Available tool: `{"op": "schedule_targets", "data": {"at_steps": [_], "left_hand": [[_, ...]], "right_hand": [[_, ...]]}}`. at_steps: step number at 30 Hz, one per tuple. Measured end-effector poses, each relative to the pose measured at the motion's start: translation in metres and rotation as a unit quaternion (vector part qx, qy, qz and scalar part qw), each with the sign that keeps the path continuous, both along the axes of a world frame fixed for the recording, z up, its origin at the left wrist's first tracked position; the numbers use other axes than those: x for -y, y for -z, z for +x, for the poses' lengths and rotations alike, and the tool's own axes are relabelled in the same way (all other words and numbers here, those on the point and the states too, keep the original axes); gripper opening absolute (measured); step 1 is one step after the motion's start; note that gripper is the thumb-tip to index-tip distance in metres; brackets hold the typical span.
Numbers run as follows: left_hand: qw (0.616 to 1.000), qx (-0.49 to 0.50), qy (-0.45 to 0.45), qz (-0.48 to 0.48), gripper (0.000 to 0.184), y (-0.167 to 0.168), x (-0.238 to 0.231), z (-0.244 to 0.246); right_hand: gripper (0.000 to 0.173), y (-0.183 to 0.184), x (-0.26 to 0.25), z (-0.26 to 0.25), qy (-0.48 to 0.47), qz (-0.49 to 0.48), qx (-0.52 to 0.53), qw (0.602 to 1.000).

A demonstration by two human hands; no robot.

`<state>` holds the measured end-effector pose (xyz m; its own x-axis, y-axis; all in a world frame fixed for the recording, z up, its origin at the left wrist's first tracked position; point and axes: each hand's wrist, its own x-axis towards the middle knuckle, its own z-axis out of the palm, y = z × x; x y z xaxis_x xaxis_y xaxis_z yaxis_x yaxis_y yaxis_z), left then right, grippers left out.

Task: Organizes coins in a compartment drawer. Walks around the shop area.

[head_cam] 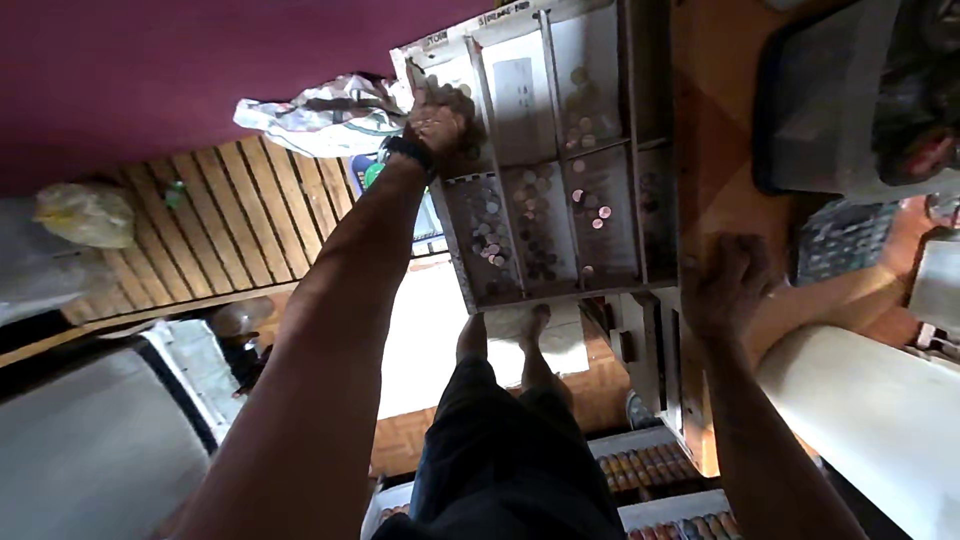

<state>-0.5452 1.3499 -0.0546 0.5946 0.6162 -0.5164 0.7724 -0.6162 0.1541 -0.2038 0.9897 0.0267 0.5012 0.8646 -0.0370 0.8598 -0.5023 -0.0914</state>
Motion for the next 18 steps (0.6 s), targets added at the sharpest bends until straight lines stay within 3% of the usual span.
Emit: {"op": "schedule_targets", "data": {"at_steps": [7,10,18], "left_hand": [[1.0,-0.014,0.019,0.004,0.041,0.001,0.001,0.004],[0.999,-0.007,0.014,0.027,0.036,0.005,0.007,0.005],[0.998,-0.051,0.02,-0.037,0.025,-0.002,0.002,0.003]], "right_hand": [[0.056,-0.003,0.0,-0.002,0.014,-0.001,-0.004,1.0],[0.056,-0.003,-0.001,-0.001,0.02,-0.014,-0.016,1.0],[0.056,0.0,-0.001,0.001,0.014,0.0,-0.007,1.0]]}}
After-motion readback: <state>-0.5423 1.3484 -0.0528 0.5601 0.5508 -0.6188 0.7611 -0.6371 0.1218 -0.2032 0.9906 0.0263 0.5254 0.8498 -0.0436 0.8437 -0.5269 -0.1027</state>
